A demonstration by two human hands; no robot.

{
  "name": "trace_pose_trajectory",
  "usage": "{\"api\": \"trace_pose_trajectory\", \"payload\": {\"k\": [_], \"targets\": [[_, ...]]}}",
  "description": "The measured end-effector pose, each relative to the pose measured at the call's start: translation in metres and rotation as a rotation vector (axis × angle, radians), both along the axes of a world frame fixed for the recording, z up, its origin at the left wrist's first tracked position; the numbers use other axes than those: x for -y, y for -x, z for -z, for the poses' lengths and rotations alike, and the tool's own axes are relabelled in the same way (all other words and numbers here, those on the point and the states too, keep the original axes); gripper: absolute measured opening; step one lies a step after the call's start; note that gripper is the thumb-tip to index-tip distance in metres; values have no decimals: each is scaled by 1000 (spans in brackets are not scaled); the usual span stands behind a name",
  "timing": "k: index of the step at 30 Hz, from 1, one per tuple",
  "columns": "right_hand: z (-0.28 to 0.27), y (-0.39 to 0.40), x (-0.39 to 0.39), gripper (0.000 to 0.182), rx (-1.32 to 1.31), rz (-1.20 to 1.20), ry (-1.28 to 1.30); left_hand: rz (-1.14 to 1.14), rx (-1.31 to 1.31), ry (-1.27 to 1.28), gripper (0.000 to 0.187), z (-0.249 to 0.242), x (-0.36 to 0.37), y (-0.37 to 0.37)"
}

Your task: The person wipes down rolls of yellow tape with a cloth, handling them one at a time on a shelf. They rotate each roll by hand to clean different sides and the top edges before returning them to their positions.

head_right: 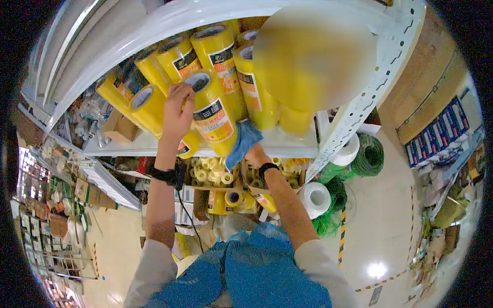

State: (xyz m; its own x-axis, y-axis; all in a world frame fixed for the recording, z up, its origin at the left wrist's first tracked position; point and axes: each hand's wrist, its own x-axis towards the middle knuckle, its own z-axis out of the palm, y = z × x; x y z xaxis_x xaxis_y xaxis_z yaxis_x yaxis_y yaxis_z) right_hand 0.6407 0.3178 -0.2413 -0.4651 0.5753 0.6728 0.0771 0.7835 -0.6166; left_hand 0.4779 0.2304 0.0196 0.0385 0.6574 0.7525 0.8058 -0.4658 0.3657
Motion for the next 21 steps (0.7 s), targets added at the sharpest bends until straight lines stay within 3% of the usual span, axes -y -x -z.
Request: {"api": "trace_pose_trajectory", "payload": {"k": [2, 4, 7, 9, 10, 12, 14, 18, 20, 21], "targets": [[-10, -4, 4, 55, 14, -8, 68, -236, -355, -198, 19, 1, 2, -16], [-28, -6, 12, 57, 35, -22, 141, -258, -340, -173, 23, 0, 7, -37], [-45, 5, 7, 58, 60, -9, 33, -249, -299, -107, 29, -1, 7, -34], [-58, 23, -16, 62, -179, -330, 305, -207, -267, -65, 31, -2, 4, -28], [-71, 38, -39, 64, -166, -278, 292, -179, -262, -76, 31, -2, 3, -26], [-111, 39, -47, 67, -147, -229, 283, -155, -251, -82, 31, 1, 5, -27], [-212, 17, -20, 71, 244, -17, 133, -136, -211, -88, 32, -3, 6, -26], [-211, 26, -27, 71, 87, -83, 4, -118, -185, -133, 32, -2, 2, -20], [-175, 31, -32, 70, -188, -59, -146, -87, -177, -122, 31, -3, 3, -20], [-142, 33, -38, 70, -185, -60, -143, -88, -174, -120, 31, -2, 3, -18]]}}
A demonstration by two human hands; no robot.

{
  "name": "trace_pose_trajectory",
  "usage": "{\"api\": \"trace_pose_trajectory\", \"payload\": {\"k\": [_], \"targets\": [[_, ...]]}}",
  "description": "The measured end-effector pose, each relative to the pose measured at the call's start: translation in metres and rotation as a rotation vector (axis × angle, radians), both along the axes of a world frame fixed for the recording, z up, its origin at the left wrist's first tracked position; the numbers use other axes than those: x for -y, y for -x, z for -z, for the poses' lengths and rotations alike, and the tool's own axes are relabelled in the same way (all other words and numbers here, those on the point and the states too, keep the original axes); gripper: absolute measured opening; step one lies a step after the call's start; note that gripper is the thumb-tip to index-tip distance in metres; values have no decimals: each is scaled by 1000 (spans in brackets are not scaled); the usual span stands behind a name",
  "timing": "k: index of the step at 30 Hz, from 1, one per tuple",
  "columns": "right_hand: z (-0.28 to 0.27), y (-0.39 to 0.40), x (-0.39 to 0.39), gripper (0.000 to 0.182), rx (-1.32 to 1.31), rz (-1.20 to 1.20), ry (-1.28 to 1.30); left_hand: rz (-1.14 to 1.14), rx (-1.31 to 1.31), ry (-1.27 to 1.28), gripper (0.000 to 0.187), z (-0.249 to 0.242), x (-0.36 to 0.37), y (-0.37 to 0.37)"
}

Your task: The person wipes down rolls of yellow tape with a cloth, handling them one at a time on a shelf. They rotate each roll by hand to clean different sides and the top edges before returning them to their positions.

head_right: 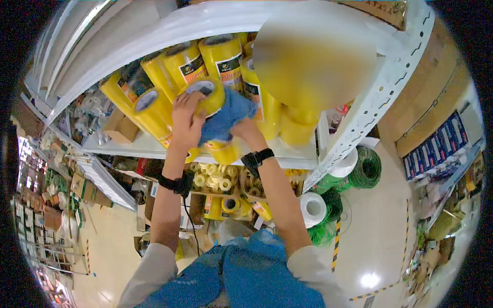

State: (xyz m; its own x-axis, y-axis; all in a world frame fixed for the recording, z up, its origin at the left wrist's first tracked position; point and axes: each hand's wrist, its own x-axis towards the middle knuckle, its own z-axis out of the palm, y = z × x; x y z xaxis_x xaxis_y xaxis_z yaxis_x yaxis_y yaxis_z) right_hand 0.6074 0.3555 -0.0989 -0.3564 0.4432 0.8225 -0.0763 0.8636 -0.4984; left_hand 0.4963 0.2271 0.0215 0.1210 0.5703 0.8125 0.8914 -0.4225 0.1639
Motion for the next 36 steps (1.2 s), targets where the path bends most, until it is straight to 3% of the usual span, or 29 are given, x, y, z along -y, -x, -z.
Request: {"api": "trace_pose_trajectory", "payload": {"k": [2, 4, 5, 7, 12, 14, 16, 17, 19, 21, 22, 24, 26, 28, 29, 31, 36], "targets": [[66, -4, -3, 70, 87, -232, 275, 17, 53, 51, 30, 2, 2, 4], [85, -25, 25, 67, 222, -251, 450, 19, 39, 57, 29, 0, 3, 4], [94, -30, 39, 67, 221, -249, 451, 17, 25, 52, 29, -1, 3, 4], [111, -33, 53, 64, 236, 96, 136, 34, 42, 46, 28, 1, 3, 7], [134, -33, 47, 77, 426, 183, 97, 47, 68, 16, 28, 2, 1, 9], [127, -28, 42, 80, 458, 221, 54, 47, 97, 42, 27, 4, -1, 14], [102, -23, 44, 83, 276, -19, 184, 69, 126, 37, 26, 4, -2, 18], [87, -19, 42, 83, 274, -20, 177, 97, 159, 40, 25, 5, -3, 19], [47, -11, 36, 85, 3, -8, 220, 152, 241, 48, 24, 8, -7, 28], [-36, -12, 43, 84, 11, 129, 186, 207, 330, 73, 23, 13, -9, 35], [-48, -12, 39, 84, 13, 130, 191, 226, 393, 98, 21, 13, -12, 38], [-61, -7, 29, 92, -51, -260, 320, 241, 454, 122, 20, 11, -12, 40], [-35, 3, 17, 92, -107, -364, 439, 180, 429, 147, 19, 7, -10, 38], [-24, -2, 20, 91, 76, 3, 143, 196, 421, 97, 18, 10, -13, 37], [63, 12, -16, 92, 142, 37, 107, 213, 414, 53, 18, 12, -14, 37], [91, -13, 18, 91, 135, -213, 417, 202, 405, 77, 17, 12, -11, 36], [129, -23, 54, 88, 179, -41, 361, 195, 356, 75, 16, 9, -14, 34]]}}
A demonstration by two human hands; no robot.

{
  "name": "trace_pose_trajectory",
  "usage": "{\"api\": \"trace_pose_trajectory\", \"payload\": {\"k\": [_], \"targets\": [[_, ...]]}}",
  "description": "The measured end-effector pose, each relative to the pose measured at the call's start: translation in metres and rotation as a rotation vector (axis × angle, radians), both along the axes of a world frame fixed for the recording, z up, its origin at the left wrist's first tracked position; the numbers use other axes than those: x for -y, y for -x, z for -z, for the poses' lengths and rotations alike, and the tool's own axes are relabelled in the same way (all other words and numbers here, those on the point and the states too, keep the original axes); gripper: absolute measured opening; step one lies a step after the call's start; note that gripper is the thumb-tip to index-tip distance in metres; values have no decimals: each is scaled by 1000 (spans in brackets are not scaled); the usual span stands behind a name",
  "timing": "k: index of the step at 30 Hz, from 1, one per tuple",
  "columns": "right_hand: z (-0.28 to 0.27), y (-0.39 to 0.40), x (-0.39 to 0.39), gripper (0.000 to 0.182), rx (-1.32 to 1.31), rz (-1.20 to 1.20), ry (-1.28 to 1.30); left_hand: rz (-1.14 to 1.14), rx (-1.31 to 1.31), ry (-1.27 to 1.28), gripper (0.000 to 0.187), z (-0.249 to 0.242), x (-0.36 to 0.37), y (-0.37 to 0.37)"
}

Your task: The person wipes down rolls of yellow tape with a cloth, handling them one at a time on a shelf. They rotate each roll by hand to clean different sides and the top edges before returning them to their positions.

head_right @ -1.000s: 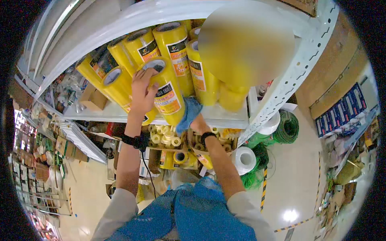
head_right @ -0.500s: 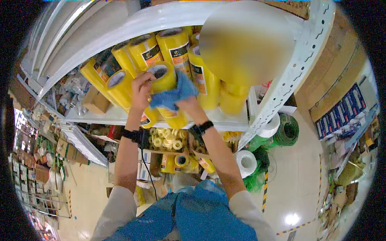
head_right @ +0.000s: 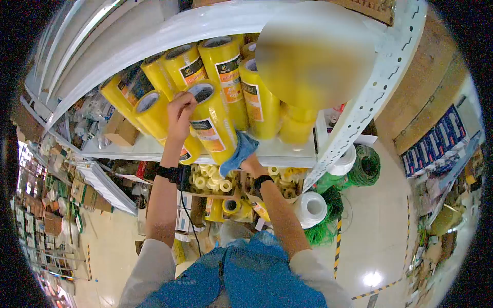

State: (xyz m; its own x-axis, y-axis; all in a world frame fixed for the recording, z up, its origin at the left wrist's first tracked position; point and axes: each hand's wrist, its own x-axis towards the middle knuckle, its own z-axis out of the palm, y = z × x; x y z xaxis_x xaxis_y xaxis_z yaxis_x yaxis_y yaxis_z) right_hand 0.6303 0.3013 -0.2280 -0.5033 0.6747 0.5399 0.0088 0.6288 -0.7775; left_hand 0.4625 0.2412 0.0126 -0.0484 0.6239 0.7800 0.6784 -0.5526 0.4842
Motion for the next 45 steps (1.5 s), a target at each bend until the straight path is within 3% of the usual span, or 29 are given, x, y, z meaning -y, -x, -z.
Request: {"api": "trace_pose_trajectory", "payload": {"k": [3, 5, 7, 9, 13, 14, 16, 20, 22, 25, 28, 29, 31, 34, 35, 39, 41, 43, 44, 45], "targets": [[2, 0, -3, 86, 3, 15, -1, -58, -84, 6, 15, 1, 4, -6], [-20, -8, 6, 86, -9, 32, -35, -300, -452, -106, 15, -7, 8, -23], [-33, -8, 11, 87, -12, 36, -58, -366, -461, -72, 17, -6, 14, -44], [-40, -2, 11, 93, -81, -116, 195, -451, -448, -89, 20, -3, 15, -58], [-90, 19, -28, 94, -272, -37, 32, -365, -341, -98, 21, -3, 14, -52], [-131, 19, -36, 94, -134, 76, 5, -326, -294, -73, 22, -3, 17, -50], [-202, 9, -42, 92, 12, -35, -86, -291, -255, -43, 23, -2, 22, -46], [-236, 3, -49, 90, 245, -297, -83, -297, -231, -47, 24, -3, 21, -41], [-210, 10, -54, 87, -37, -144, -232, -290, -216, -53, 24, -2, 20, -42], [-160, 12, -57, 90, -65, -110, -215, -240, -199, -39, 23, 0, 22, -36], [-69, 0, -66, 89, 208, -179, 73, -164, -157, -128, 20, 1, 17, -25], [-21, 6, -71, 80, 352, -113, -172, -128, -99, -103, 19, 2, 16, -18], [26, 3, -43, 71, 422, 7, -349, -86, -43, -69, 17, 4, 15, -9], [24, 2, -4, 74, 260, 229, -124, -19, 21, -63, 14, -1, 12, -3], [29, 4, -5, 76, 234, 316, -319, -38, 24, -65, 14, -2, 12, -4], [-37, -6, -2, 75, 292, 99, -198, -71, -32, -63, 16, 0, 19, -4], [-51, 5, -12, 75, -74, -41, -141, -70, -34, -80, 17, -1, 18, -5], [-124, 10, -14, 75, -34, 30, -47, -70, -37, -75, 18, 1, 21, -7], [-141, 25, -25, 75, -274, 20, -156, -73, -29, -42, 19, -2, 21, -7], [-186, 23, -24, 80, -234, -97, -67, -78, -21, -12, 19, -4, 20, -6]]}}
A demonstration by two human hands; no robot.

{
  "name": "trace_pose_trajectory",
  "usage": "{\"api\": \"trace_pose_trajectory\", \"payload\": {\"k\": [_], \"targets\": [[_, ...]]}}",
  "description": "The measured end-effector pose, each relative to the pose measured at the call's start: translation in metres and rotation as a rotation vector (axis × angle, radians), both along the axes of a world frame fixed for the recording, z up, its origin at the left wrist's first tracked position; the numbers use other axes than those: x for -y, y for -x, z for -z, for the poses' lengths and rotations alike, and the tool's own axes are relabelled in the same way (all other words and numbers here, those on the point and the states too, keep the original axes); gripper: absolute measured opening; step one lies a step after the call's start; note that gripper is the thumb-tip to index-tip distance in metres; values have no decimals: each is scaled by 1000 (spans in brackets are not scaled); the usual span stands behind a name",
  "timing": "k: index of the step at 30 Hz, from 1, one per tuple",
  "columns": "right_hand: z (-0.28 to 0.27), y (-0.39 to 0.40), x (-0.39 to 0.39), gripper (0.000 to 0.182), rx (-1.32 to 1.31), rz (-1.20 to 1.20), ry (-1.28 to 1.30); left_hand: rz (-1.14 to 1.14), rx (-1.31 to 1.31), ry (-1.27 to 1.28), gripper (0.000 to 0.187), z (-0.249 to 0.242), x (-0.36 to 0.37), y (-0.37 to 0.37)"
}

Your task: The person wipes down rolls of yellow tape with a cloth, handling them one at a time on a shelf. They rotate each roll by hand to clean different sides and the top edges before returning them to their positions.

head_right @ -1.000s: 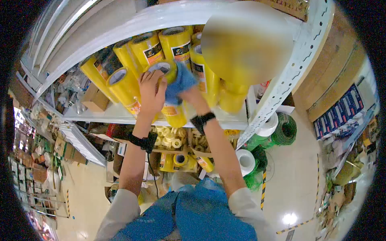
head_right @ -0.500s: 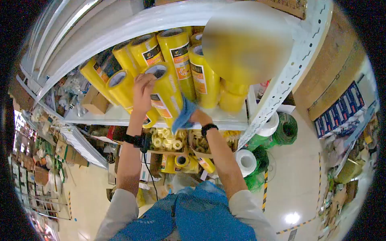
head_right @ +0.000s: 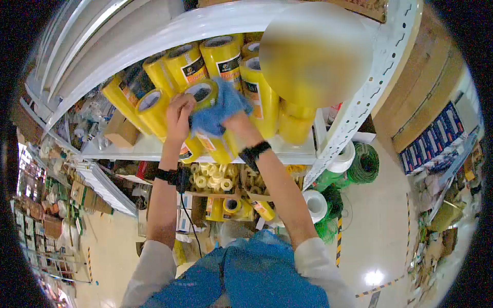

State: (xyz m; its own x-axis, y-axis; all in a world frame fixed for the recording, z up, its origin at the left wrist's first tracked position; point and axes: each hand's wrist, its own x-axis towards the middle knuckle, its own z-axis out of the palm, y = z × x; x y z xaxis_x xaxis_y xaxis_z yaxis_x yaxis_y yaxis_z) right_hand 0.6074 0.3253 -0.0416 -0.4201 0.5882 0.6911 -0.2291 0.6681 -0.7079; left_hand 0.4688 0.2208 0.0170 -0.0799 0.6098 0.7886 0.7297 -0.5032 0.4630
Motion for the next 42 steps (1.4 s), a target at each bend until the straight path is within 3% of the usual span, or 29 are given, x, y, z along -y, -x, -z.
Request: {"api": "trace_pose_trajectory", "payload": {"k": [3, 4, 5, 7, 9, 11, 12, 14, 16, 18, 19, 21, 22, 24, 26, 27, 28, 30, 31, 33, 34, 37, 39, 40, 41, 42], "targets": [[3, 8, -26, 80, 68, -36, -112, 52, 50, 32, 19, -3, -2, 8], [2, 13, -27, 80, 250, 126, -147, 46, 49, 26, 19, -1, -3, 10], [10, 13, -22, 80, 251, 123, -156, 25, 61, 27, 18, 3, -6, 10], [65, 5, -20, 83, -35, -120, 241, -1, 83, 22, 17, 5, -9, 12], [126, -8, -31, 89, 308, -326, 548, 66, 75, 38, 15, 7, -11, 16], [258, -3, -64, 85, 419, -178, 28, 84, 52, 50, 16, 2, -8, 14], [245, -12, -46, 85, 418, -175, 27, 100, 21, 54, 16, -2, -7, 14], [187, -30, 6, 92, 545, 85, -137, 51, -45, 107, 18, 0, -3, 15], [165, -32, 8, 92, 498, 72, -155, 5, -114, 143, 20, -7, -1, 7], [153, -38, 20, 91, 468, 46, -156, -340, -438, 104, 27, -5, 7, -17], [145, -38, 21, 89, 409, -11, -105, -337, -442, 96, 27, -2, 10, -31], [150, -23, 11, 86, 352, -75, -62, -563, -531, 88, 37, 4, 16, -57], [177, -3, -11, 83, 276, -106, 60, -571, -526, 84, 37, 2, 15, -59], [163, 14, -17, 83, 49, -198, 302, -496, -429, 65, 40, 1, 16, -64], [68, 1, 6, 88, -106, -148, 225, -412, -382, 65, 40, -5, 19, -60], [42, -2, 4, 91, -104, -43, 34, -331, -341, 60, 40, -7, 19, -55], [31, 0, -2, 91, -100, -47, 39, -334, -338, 65, 40, -6, 19, -48], [15, 8, -11, 83, 95, 224, -310, -166, -323, 111, 36, -9, 18, -29], [13, 9, -7, 83, 92, 220, -308, -169, -326, 113, 36, -10, 16, -20], [18, 6, 10, 83, 148, 212, 18, -39, -210, 197, 33, -7, 11, -2], [41, 6, 14, 86, 49, 117, 17, -44, -203, 202, 33, -3, 6, 7], [147, 1, -5, 84, 245, -73, 0, 34, -147, 78, 29, 10, 8, 16], [186, -7, 0, 76, 345, -78, 14, -262, -217, 30, 35, 9, 14, -12], [193, -9, 2, 72, 382, -31, -29, -267, -216, 36, 35, 9, 19, -29], [167, -20, 21, 67, 569, 263, -388, -415, -318, -2, 37, 9, 24, -47], [167, -18, 27, 66, 457, 255, -271, -562, -419, -47, 40, 9, 24, -57]]}}
